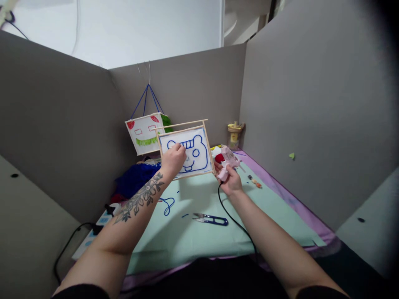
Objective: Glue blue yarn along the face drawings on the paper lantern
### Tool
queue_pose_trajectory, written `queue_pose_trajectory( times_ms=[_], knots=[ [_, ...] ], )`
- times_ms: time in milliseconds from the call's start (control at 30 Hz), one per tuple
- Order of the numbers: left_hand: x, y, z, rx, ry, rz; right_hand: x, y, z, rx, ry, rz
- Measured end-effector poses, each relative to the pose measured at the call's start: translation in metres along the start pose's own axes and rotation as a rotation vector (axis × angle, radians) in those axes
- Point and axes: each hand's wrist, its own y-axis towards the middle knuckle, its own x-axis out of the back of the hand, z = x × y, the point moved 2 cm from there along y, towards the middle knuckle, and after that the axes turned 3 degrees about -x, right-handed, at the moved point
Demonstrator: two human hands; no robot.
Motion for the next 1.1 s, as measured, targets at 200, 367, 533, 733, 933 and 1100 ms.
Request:
queue_pose_trajectory(
  times_ms=[200,367,533,733,933,1100],
  knots=[
    [0.008,-0.010,-0.002,-0.040,-0.087,0.013,-0.001,-0.001,0.002,-0.005,0.010,0.010],
    [0.030,-0.048,-0.026,-0.216,-0.315,0.183,-0.004,-0.002,0.003,-0.026,0.012,-0.008],
    [0.064,-0.106,-0.062,-0.477,-0.517,0.311,-0.005,-0.003,0.004,0.000,-0.010,-0.031],
    [0.054,-0.141,-0.023,-0.075,-0.537,0.214,-0.001,-0.001,0.003,0.012,-0.048,-0.021],
    [0.028,-0.174,0.032,0.327,-0.300,0.235,0.000,0.000,0.002,-0.016,-0.014,-0.024],
    [0.039,-0.172,0.036,0.473,-0.100,0.271,0.003,0.002,0.002,-0.007,-0.002,-0.032]
  ],
)
